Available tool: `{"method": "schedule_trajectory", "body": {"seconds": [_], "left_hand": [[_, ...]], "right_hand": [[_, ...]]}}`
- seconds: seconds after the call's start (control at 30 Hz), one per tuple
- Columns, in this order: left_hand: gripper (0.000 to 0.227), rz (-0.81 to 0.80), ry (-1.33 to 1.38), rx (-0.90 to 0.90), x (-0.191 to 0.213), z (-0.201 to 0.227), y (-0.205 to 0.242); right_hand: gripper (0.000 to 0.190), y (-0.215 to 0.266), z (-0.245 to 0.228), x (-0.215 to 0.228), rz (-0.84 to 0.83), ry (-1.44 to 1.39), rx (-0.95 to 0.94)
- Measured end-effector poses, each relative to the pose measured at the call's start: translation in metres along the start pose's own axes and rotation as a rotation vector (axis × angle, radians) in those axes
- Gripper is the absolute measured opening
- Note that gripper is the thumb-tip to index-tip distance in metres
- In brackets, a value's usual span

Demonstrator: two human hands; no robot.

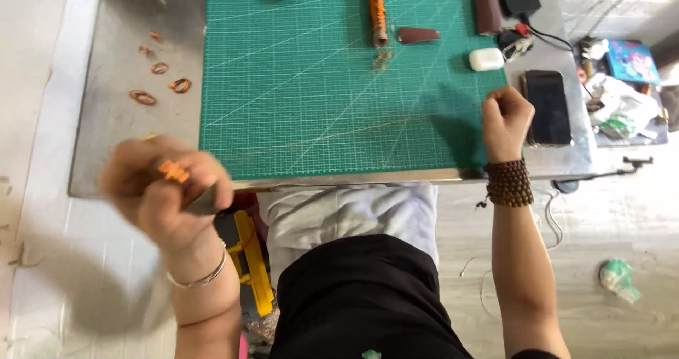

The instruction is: The person holds a small copper cylindrical object and repeatedly inserts and removes a thin wire or pin from its end. They manipulate the object with both hands over a green cutting mat, occasionally adjusting their grip and the wire's position.

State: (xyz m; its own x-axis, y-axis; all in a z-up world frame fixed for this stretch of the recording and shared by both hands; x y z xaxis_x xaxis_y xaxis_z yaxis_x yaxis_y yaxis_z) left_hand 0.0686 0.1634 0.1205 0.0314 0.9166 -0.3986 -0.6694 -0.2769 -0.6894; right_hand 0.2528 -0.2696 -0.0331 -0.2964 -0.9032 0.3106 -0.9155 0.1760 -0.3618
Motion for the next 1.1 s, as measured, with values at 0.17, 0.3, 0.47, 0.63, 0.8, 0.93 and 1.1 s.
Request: {"method": "schedule_trajectory", "body": {"seconds": [0.17, 0.3, 0.47, 0.63, 0.8, 0.93, 1.1], "left_hand": [[0.015, 0.155, -0.095, 0.156, 0.002, -0.031, -0.012], [0.010, 0.101, -0.129, 0.148, -0.012, -0.039, -0.014], [0.009, -0.125, -0.273, 0.105, -0.055, -0.057, -0.005], [0.010, -0.220, -0.554, 0.054, -0.085, -0.060, 0.009], [0.014, -0.399, -0.702, 0.010, -0.108, -0.055, 0.016], [0.017, -0.570, -0.728, -0.100, -0.126, -0.051, 0.018], [0.024, -0.762, -0.682, -0.086, -0.140, -0.054, 0.028]], "right_hand": [[0.016, -0.006, 0.019, 0.020, 0.108, 0.236, -0.010], [0.032, -0.008, -0.025, 0.016, -0.105, 0.078, -0.173], [0.046, 0.039, -0.178, 0.026, 0.006, 0.000, 0.508], [0.030, 0.090, -0.254, -0.052, -0.361, -0.158, 0.667], [0.034, 0.088, -0.238, -0.097, -0.718, -0.062, 0.375], [0.015, 0.085, -0.209, -0.112, -0.950, -0.412, 0.196], [0.016, 0.091, -0.192, -0.128, -1.164, -0.615, 0.017]]}}
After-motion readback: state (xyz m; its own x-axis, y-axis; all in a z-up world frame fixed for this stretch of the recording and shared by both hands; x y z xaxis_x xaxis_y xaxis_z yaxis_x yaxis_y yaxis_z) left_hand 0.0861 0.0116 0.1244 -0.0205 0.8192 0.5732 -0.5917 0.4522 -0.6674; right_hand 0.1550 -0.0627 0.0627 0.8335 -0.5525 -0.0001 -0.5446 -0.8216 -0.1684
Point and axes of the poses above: each hand's wrist, its own y-axis away from the middle knuckle, its own x-axis out of the back of the hand, z = x × y, the point moved 10 cm from there along -y, towards the middle knuckle, and after that the axes turned 2 degrees about z, right-handed, at the moved point
